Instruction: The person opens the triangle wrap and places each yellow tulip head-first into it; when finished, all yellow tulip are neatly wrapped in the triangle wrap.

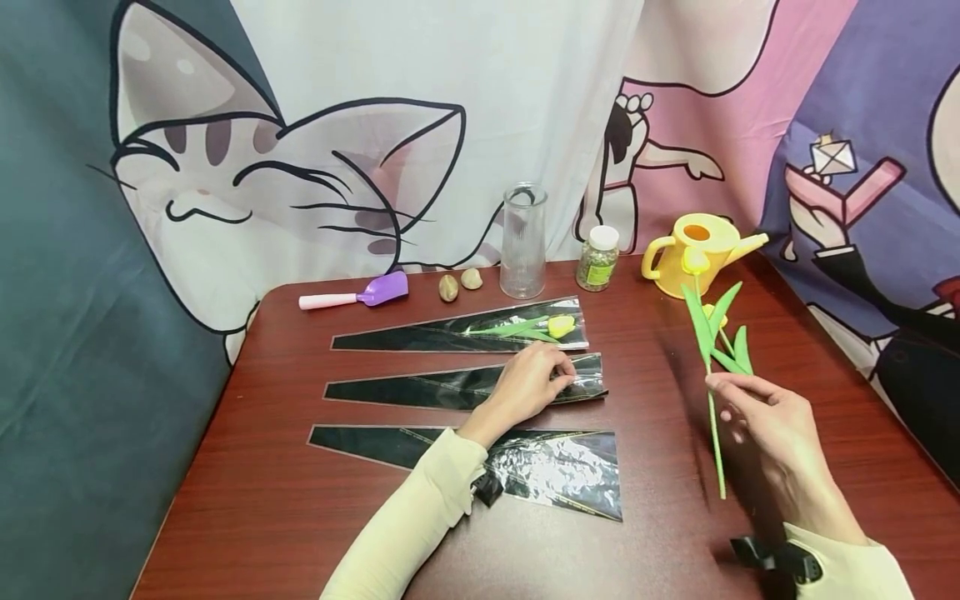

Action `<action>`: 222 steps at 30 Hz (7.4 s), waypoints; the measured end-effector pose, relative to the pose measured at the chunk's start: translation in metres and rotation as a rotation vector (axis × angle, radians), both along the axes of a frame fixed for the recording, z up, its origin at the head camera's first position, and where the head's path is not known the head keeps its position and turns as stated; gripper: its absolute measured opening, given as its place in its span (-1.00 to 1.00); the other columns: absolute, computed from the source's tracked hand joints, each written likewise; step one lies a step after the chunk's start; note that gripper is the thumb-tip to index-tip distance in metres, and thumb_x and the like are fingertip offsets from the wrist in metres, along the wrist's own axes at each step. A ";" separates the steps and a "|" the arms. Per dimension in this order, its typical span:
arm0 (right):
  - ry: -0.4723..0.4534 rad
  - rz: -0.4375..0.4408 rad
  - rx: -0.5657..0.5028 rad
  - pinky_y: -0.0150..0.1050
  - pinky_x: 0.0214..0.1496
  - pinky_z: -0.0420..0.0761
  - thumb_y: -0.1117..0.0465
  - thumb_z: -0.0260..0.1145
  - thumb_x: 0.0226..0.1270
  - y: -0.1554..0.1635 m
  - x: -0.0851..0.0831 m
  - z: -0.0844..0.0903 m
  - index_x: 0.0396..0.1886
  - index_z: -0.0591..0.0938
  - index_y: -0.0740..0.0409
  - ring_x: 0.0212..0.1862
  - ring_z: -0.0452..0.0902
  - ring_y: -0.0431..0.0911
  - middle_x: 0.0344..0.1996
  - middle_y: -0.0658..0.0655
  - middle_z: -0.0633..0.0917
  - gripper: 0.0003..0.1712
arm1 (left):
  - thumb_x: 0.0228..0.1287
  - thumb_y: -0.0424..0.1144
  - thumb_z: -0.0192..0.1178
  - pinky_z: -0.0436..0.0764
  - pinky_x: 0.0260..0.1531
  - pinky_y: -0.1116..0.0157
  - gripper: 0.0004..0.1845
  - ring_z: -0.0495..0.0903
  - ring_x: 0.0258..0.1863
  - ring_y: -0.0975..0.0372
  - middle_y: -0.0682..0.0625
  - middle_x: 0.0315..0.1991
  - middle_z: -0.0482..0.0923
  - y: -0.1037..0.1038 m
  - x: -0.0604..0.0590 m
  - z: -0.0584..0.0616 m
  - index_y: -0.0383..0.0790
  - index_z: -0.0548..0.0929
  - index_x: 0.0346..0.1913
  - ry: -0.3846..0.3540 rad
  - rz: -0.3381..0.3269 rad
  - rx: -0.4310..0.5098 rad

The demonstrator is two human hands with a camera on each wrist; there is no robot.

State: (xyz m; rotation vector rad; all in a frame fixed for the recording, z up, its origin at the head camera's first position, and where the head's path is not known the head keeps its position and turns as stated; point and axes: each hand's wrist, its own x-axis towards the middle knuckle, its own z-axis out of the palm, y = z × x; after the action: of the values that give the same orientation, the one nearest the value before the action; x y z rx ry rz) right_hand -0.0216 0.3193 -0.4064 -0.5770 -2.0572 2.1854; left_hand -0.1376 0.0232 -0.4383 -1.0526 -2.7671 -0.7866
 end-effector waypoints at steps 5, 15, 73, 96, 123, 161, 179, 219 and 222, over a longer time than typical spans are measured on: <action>0.051 -0.065 -0.217 -0.30 -0.55 0.62 0.30 0.46 0.21 -0.007 -0.007 0.002 -0.28 0.78 0.17 -0.48 0.69 -0.16 -0.46 0.02 0.76 -0.91 | 0.27 -0.11 0.35 0.44 -0.20 0.44 -0.95 0.45 -0.24 0.41 0.28 -0.31 0.55 0.000 0.001 0.001 0.09 0.71 -0.34 -0.005 0.007 0.003; 0.101 -0.210 -0.472 -0.14 -0.38 0.68 0.41 0.45 0.17 -0.013 -0.025 0.007 -0.33 0.77 0.27 -0.38 0.74 -0.03 -0.41 0.15 0.76 -0.94 | 0.25 -0.11 0.36 0.42 -0.22 0.48 -0.96 0.44 -0.25 0.43 0.30 -0.32 0.56 -0.002 0.000 0.000 0.09 0.71 -0.34 -0.009 0.022 0.020; -0.317 0.036 -0.451 -0.43 -0.65 0.25 0.15 0.33 0.35 -0.110 -0.046 -0.030 -0.50 0.65 -0.01 -0.73 0.24 -0.29 -0.71 -0.07 0.50 -0.81 | 0.26 -0.17 0.35 0.44 -0.20 0.44 -0.95 0.45 -0.25 0.44 0.26 -0.34 0.53 0.001 -0.001 -0.001 0.05 0.67 -0.33 0.030 0.057 0.089; -0.309 0.135 -0.414 -0.40 -0.61 0.26 0.12 0.06 0.49 -0.108 -0.039 -0.031 0.00 0.42 0.14 -0.71 0.25 -0.27 -0.65 -0.03 0.58 -0.76 | 0.26 -0.20 0.33 0.46 -0.29 0.43 -0.94 0.45 -0.27 0.42 0.26 -0.33 0.50 0.004 0.001 -0.002 0.06 0.65 -0.33 0.053 0.085 0.064; 0.348 0.404 1.165 -0.19 -0.42 0.44 0.23 0.46 0.16 -0.007 -0.070 0.015 -0.35 0.76 -0.02 -0.45 0.55 -0.15 -0.48 -0.10 0.70 -0.93 | 0.25 -0.17 0.34 0.47 -0.27 0.45 -0.95 0.45 -0.24 0.44 0.28 -0.31 0.51 0.004 0.003 -0.003 0.07 0.66 -0.32 0.049 0.078 0.058; 0.668 0.578 1.463 -0.07 -0.29 0.37 0.40 0.62 -0.28 0.019 -0.093 -0.019 -0.42 0.73 0.05 -0.31 0.40 -0.03 -0.46 -0.04 0.71 -0.66 | 0.26 -0.16 0.33 0.43 -0.26 0.50 -0.93 0.43 -0.24 0.45 0.27 -0.31 0.52 0.003 0.001 -0.002 0.09 0.64 -0.34 0.037 0.087 0.039; 0.676 0.603 1.144 -0.24 -0.26 0.18 0.34 0.58 -0.11 -0.017 -0.089 -0.015 -0.40 0.76 -0.15 -0.30 0.28 -0.23 -0.46 -0.20 0.56 -0.69 | 0.29 -0.11 0.33 0.42 -0.25 0.48 -0.96 0.43 -0.23 0.42 0.26 -0.32 0.51 0.007 0.004 0.007 0.07 0.68 -0.30 0.029 0.041 0.094; 0.570 0.630 1.096 -0.15 -0.21 0.20 0.31 0.57 -0.05 -0.047 -0.096 -0.033 -0.47 0.64 -0.16 -0.32 0.29 -0.16 -0.47 -0.02 0.48 -0.70 | 0.25 -0.09 0.36 0.42 -0.25 0.49 -0.93 0.43 -0.22 0.44 0.25 -0.30 0.52 0.009 0.005 0.003 0.09 0.67 -0.31 0.014 0.043 0.070; 0.571 0.632 1.099 -0.15 -0.22 0.20 0.30 0.59 -0.05 -0.045 -0.095 -0.031 -0.46 0.65 -0.17 -0.32 0.29 -0.14 -0.46 -0.02 0.48 -0.70 | 0.25 -0.08 0.36 0.42 -0.25 0.49 -0.94 0.42 -0.22 0.45 0.25 -0.30 0.52 0.009 0.005 0.002 0.10 0.67 -0.30 0.010 0.048 0.062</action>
State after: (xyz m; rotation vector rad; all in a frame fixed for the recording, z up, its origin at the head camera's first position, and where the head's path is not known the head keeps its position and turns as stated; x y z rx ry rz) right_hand -0.1168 0.2743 -0.4372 0.7712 -2.7301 0.8000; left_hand -0.1325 0.0323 -0.4358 -0.9736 -2.7290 -0.8527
